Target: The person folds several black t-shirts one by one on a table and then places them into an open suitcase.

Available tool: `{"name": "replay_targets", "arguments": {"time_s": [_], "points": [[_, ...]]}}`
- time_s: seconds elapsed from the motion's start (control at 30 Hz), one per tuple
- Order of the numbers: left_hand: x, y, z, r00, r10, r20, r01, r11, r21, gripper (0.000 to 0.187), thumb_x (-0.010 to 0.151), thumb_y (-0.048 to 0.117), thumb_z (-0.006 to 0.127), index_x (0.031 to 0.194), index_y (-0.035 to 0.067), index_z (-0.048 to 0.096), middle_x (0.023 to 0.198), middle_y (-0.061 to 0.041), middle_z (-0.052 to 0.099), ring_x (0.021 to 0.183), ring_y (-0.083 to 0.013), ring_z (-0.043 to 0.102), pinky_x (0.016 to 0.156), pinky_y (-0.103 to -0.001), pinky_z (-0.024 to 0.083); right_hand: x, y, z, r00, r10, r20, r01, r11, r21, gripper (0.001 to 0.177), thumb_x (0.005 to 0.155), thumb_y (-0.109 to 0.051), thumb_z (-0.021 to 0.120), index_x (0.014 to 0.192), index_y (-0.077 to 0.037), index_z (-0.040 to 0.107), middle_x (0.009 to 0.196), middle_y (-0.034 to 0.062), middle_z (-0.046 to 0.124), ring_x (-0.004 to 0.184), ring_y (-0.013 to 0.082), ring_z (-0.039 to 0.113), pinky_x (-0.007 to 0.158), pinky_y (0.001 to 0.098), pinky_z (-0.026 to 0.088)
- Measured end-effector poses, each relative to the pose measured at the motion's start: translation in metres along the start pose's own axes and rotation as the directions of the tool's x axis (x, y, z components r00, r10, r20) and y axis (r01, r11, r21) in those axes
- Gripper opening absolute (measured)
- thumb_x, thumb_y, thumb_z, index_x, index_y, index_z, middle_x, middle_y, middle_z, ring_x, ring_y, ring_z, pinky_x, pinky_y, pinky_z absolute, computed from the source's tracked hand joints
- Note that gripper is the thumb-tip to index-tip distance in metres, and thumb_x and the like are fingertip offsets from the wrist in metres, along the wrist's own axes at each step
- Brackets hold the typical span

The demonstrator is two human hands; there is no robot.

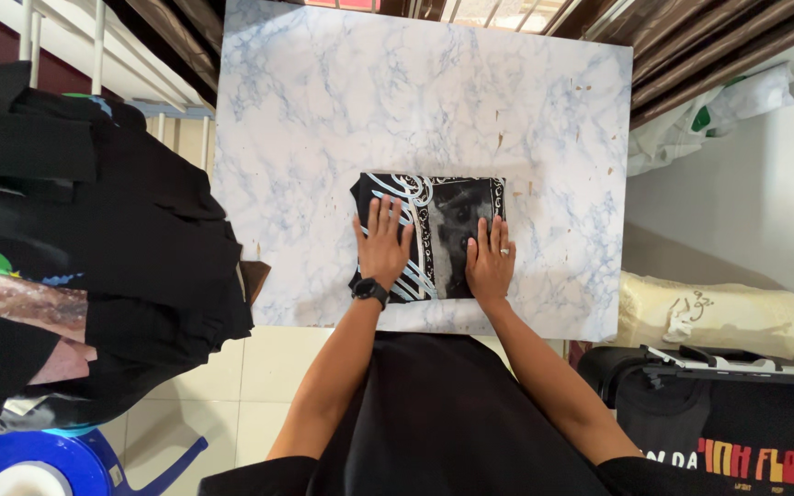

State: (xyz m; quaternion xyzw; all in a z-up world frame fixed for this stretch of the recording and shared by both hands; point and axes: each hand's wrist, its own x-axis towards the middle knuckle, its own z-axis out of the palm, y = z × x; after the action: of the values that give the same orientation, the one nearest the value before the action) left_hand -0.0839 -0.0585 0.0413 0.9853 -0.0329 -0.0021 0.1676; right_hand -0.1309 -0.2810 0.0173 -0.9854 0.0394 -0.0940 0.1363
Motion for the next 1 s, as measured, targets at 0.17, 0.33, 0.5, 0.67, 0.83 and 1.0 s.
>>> {"name": "replay_targets", "arguments": {"time_s": [0.17,0.33,0.5,0.67,0.83,1.0], "points": [[0.004,-0.007,0.021,0.986,-0.133,-0.102,0.131,0.991,-0.033,0.059,0.111,0.039,0.039,0.162,0.012,0.030,0.170,-0.009,0.027,0.158,-0.0260,0.016,0.124,-0.059,0.011,0.001,-0.014,-0.003,0.999,0.043,0.033,-0.039,0.992,-0.117,0.053,0.111,-0.034,0.037,0.154,-0.006,0.047,0.165,0.0201,0.035,0.155,0.0351,0.027,0.118,0.0662,0.016],[0.010,0.015,0.032,0.979,0.205,-0.005,-0.203,0.974,0.103,0.059,0.109,0.033,0.044,0.161,0.009,0.028,0.171,-0.011,0.024,0.160,-0.0267,0.015,0.125,-0.057,0.013,0.014,-0.042,0.014,0.958,-0.274,0.087,0.249,0.941,0.230,0.057,0.115,-0.034,0.029,0.161,-0.001,0.035,0.169,0.0189,0.029,0.159,0.0342,0.023,0.126,0.0612,0.013],[0.035,0.008,0.025,0.954,0.297,0.030,-0.298,0.942,0.155,0.058,0.107,0.036,0.047,0.161,0.018,0.033,0.169,-0.003,0.028,0.159,-0.0211,0.019,0.128,-0.051,0.017,0.053,-0.024,0.036,0.897,-0.390,0.206,0.392,0.919,0.033,0.057,0.111,-0.040,0.033,0.162,-0.013,0.035,0.170,0.0133,0.030,0.158,0.0293,0.024,0.126,0.0580,0.013],[0.054,-0.007,0.016,0.994,0.101,-0.028,-0.103,0.993,-0.054,0.057,0.107,0.046,0.044,0.158,0.020,0.038,0.167,-0.007,0.031,0.156,-0.0234,0.021,0.125,-0.057,0.016,0.096,0.020,0.019,0.916,-0.151,0.371,0.180,0.983,-0.045,0.061,0.107,-0.046,0.033,0.161,-0.018,0.033,0.168,0.0126,0.026,0.156,0.0289,0.020,0.120,0.0682,0.008],[0.066,-0.027,0.017,0.993,-0.083,-0.078,0.081,0.996,-0.025,0.061,0.108,0.048,0.041,0.160,0.016,0.035,0.167,-0.008,0.030,0.156,-0.0300,0.018,0.121,-0.067,0.014,0.106,0.045,0.022,0.978,0.047,0.202,-0.042,0.999,-0.029,0.059,0.110,-0.043,0.033,0.160,-0.011,0.034,0.167,0.0203,0.024,0.155,0.0378,0.017,0.117,0.0711,0.005],[0.067,-0.018,0.041,0.995,-0.028,-0.100,0.054,0.963,0.265,0.060,0.110,0.040,0.041,0.160,0.008,0.036,0.169,-0.015,0.029,0.158,-0.0299,0.018,0.123,-0.061,0.016,0.082,0.001,0.043,0.992,-0.091,0.088,0.087,0.995,0.052,0.059,0.113,-0.038,0.033,0.161,-0.004,0.033,0.169,0.0204,0.026,0.159,0.0374,0.020,0.123,0.0656,0.007]]}}
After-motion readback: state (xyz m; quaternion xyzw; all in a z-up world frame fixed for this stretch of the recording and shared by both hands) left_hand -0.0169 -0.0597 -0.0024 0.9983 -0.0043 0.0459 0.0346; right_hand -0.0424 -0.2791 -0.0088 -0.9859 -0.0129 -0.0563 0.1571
